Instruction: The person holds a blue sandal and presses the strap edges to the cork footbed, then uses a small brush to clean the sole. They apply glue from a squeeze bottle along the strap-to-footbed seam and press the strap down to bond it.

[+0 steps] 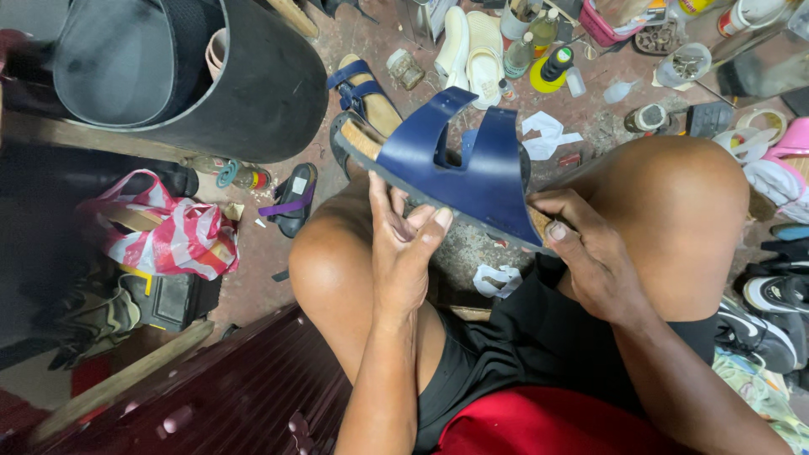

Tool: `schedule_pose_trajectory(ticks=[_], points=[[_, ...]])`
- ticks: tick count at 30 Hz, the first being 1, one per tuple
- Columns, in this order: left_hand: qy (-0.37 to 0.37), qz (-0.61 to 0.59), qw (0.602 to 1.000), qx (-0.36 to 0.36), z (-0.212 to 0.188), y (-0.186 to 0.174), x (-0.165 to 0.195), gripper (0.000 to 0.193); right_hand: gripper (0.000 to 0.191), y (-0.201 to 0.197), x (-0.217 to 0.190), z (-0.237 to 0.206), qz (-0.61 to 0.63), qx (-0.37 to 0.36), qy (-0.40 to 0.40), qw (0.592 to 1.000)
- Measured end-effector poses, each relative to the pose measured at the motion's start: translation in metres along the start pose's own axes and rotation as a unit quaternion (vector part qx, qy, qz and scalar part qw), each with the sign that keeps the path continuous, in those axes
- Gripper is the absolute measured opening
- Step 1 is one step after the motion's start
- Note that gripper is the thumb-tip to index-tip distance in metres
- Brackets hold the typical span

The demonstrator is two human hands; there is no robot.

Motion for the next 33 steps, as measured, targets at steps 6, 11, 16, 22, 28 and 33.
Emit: schedule_pose_trajectory(ticks=[6,11,16,22,28,33], points=[[-0.036,-0.015,0.999,0.026,0.006,-0.007,-0.015,0.106,0.051,0.003,0.020,0.000,0.153,0.012,0.061,0.986],[-0.027,0.118,0.989,0.080,0.003,-0.021,-0.017,0.081,0.059,0.008,0.034,0.001,0.385,-0.003,0.120,0.915],[0.049,0.226,0.968,0.092,0.002,-0.036,-0.003,0.072,0.055,0.011,0.039,0.001,0.553,-0.001,0.192,0.811],[-0.034,0.077,0.996,0.039,0.015,-0.039,-0.021,0.070,0.047,0.014,0.034,-0.006,0.577,0.026,0.221,0.786],[-0.094,-0.247,0.958,-0.108,0.002,-0.016,-0.024,0.062,0.044,0.034,0.019,-0.014,0.691,-0.029,0.220,0.688],[-0.102,-0.229,0.960,-0.128,-0.006,-0.003,-0.034,0.063,0.051,0.043,0.015,-0.015,0.666,-0.044,0.165,0.727]])
Point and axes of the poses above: each hand's wrist, its own z-axis towards the middle knuckle, its own y-axis out of the palm, x = y × z, the point moved 6 cm from there along z, towards the middle knuckle, and after that the axes turned 2 degrees about z, right-handed, at the moved point
